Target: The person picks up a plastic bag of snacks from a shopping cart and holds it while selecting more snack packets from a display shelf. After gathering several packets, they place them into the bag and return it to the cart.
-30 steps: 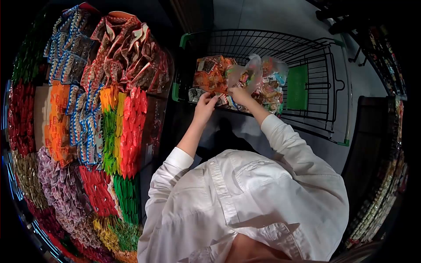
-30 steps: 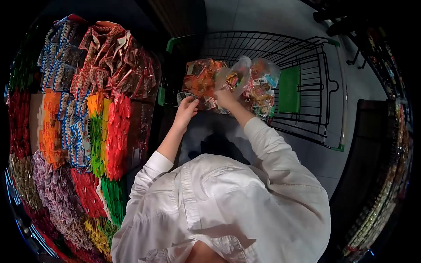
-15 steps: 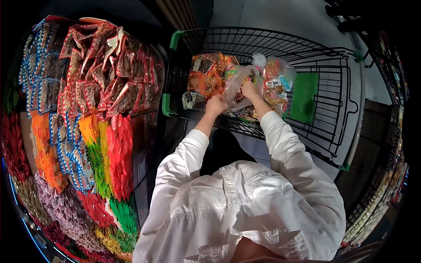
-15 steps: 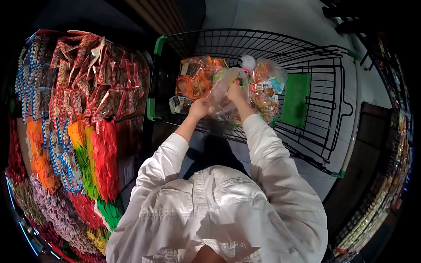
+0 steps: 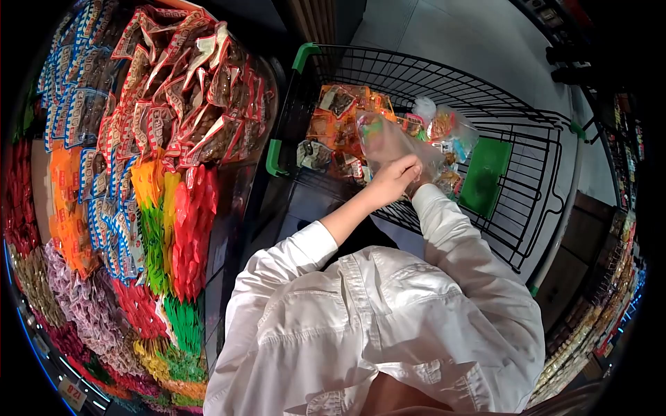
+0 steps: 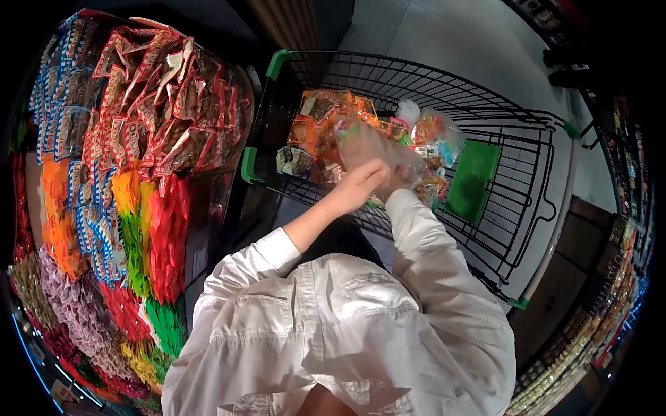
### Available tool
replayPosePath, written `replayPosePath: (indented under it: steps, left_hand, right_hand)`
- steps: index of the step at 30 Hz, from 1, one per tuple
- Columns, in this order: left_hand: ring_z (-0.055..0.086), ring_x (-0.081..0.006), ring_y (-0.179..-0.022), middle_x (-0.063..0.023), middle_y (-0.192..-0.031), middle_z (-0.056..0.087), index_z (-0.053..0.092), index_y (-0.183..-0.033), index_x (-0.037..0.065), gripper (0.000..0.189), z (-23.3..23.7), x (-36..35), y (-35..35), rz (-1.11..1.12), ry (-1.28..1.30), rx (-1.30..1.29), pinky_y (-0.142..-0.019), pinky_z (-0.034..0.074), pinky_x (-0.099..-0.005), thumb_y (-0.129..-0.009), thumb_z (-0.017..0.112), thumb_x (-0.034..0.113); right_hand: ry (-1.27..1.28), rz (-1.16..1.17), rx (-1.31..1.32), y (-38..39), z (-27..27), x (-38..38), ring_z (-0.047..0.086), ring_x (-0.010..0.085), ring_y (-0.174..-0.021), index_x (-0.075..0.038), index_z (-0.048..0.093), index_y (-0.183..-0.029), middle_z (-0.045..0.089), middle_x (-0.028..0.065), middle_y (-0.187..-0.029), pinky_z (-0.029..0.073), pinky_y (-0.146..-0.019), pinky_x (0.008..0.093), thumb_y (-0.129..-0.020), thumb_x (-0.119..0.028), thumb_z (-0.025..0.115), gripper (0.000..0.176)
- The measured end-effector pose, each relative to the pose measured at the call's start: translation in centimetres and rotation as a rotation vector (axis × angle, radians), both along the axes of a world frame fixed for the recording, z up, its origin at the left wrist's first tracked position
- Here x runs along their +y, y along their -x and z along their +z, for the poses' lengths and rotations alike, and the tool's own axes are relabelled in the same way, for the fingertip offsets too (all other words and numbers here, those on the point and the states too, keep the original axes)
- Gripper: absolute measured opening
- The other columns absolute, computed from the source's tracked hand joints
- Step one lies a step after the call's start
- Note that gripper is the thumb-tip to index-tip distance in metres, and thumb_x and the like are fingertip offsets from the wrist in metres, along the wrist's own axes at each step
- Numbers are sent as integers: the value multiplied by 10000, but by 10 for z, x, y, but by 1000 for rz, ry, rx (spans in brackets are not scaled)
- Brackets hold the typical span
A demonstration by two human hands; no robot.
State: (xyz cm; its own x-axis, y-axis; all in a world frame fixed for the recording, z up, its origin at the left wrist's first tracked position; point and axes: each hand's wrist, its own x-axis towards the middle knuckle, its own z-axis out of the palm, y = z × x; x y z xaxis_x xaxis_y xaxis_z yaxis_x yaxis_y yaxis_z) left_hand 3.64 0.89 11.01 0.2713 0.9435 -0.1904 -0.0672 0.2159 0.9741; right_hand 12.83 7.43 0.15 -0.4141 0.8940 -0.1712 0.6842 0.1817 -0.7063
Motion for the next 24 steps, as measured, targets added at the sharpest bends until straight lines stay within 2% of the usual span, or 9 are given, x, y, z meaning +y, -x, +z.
replayPosePath:
  steps: [4,6,7,9,10,12,13,18,24]
  left_hand:
    - [469,-100,-757,-23,-756,502,486,-845,26,172,23,-5,-1,-34,6,-70,-723,393,-239,-928,442,170]
    - [464,-89,-757,-15,-755,501,480,-845,25,171,32,-4,1,-10,-9,-101,-708,390,-241,-930,438,167]
    - [464,-89,-757,-15,-755,501,480,-845,25,171,37,-5,3,-3,-12,-97,-708,390,-241,-930,438,167]
    - [463,-92,-750,-14,-757,504,469,-839,23,170,51,-8,7,-49,-70,-32,-712,392,-242,-932,435,161]
    - [463,-92,-750,-14,-757,504,469,-839,23,170,53,-9,7,-43,-73,-29,-712,392,-242,-932,435,161]
    - [462,-95,-750,-12,-760,500,463,-831,24,170,57,-11,8,-24,-85,-56,-722,392,-242,-934,432,155]
    - [462,-95,-750,-12,-760,500,463,-831,24,170,55,-12,8,-22,-90,-54,-722,392,-242,-934,432,155]
    - [465,-100,-765,-13,-762,484,464,-827,29,169,45,-15,2,11,-81,-136,-739,394,-241,-935,430,154]
    - [462,-105,-735,-16,-741,481,455,-830,29,159,55,-17,1,26,-69,-29,-704,401,-244,-929,435,152]
  right_hand:
    - [-87,84,-60,22,56,5,609,260,-918,-39,439,-1248,613,162,-986,477,-800,366,-669,-219,680,653]
    - [205,242,-12,30,84,19,633,245,-812,-53,444,-1236,630,121,-885,500,-713,346,-630,-216,692,675]
    - [202,250,-9,34,86,17,633,245,-812,-53,444,-1236,630,121,-885,500,-713,346,-630,-216,692,675]
    - [117,241,-116,40,92,10,636,232,-727,-32,461,-1181,629,102,-810,503,-634,327,-647,-209,686,606]
    - [113,248,-114,38,84,8,636,232,-727,-32,461,-1181,629,102,-810,503,-634,327,-647,-209,686,606]
    - [-97,80,162,28,50,-1,612,229,-673,-9,512,-1052,607,108,-782,488,-604,343,-678,-179,663,437]
    - [-118,29,233,24,42,-5,610,228,-671,-9,514,-1046,606,107,-782,487,-603,343,-680,-179,663,430]
    - [81,-131,349,7,13,-26,599,225,-660,-9,522,-1016,601,105,-780,483,-602,344,-689,-177,661,393]
    - [199,-204,441,17,-19,-37,587,220,-646,-8,532,-980,596,103,-778,478,-600,346,-699,-175,660,350]
